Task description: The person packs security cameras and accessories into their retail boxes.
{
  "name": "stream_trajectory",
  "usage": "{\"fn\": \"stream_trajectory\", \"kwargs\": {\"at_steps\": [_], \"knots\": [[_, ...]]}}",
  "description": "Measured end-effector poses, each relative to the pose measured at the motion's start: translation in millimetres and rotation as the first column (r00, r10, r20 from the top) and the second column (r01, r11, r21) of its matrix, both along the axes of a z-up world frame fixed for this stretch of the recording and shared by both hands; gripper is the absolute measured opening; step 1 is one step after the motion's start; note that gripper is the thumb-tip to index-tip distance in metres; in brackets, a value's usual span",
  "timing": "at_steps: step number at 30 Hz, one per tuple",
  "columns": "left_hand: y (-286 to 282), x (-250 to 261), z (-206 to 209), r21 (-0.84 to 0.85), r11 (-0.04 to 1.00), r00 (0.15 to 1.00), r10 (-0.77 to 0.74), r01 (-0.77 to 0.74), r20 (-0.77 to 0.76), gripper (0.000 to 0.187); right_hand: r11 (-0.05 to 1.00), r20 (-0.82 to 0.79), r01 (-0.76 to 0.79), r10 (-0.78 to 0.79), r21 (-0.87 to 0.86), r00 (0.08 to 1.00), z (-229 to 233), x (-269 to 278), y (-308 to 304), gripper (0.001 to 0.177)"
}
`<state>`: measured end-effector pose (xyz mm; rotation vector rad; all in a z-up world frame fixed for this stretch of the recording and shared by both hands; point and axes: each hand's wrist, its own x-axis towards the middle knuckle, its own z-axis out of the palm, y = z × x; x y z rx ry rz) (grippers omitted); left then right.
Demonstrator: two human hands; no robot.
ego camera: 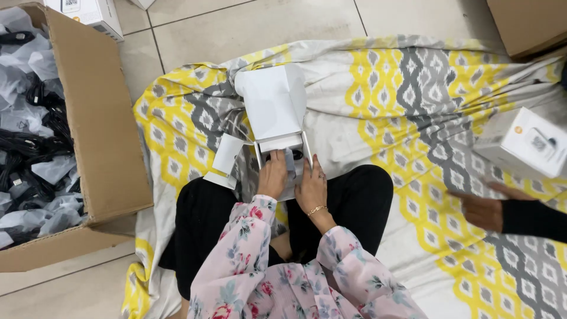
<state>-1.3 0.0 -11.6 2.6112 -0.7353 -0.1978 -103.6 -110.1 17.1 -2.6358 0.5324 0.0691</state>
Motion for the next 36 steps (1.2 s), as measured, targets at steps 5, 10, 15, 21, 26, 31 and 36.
{"fn": "stream_trajectory", "kwargs": {"at_steps": [5, 10, 15, 21, 26, 31, 36], "knots": [[1, 0, 29, -0.051, 0.997, 0.996, 0.061, -0.065, -0.072, 0.053, 0.994, -0.156, 0.016, -0.033, -0.109, 0.987, 24, -3, 12, 0.043], [1, 0, 32, -0.086, 0.976, 0.980, 0.197, -0.199, -0.032, 0.051, 0.867, -0.148, -0.241, 0.195, -0.435, 0.970, 26, 7, 9, 0.044], [26, 6, 66, -0.172, 0.973, 0.988, 0.156, -0.156, -0.015, 0.042, 0.744, -0.051, -0.382, 0.426, -0.548, 0.903, -1, 15, 5, 0.047], [105, 32, 57, -0.079, 0.923, 0.922, 0.383, -0.378, 0.066, 0.048, 0.859, -0.196, -0.446, 0.406, -0.252, 0.892, 8, 14, -7, 0.046], [135, 51, 30, -0.019, 0.903, 0.896, 0.424, -0.430, -0.131, 0.038, 0.726, -0.192, -0.629, 0.600, -0.277, 0.777, 2, 37, -19, 0.044], [141, 46, 145, -0.091, 0.968, 0.875, 0.171, -0.236, -0.453, 0.048, 0.593, -0.443, -0.767, 0.636, -0.243, 0.632, 23, 43, -17, 0.046], [131, 38, 138, -0.540, 0.814, 0.806, -0.163, -0.216, -0.569, 0.043, 0.564, -0.201, -0.684, 0.685, -0.463, 0.701, -11, 46, -29, 0.023]]}}
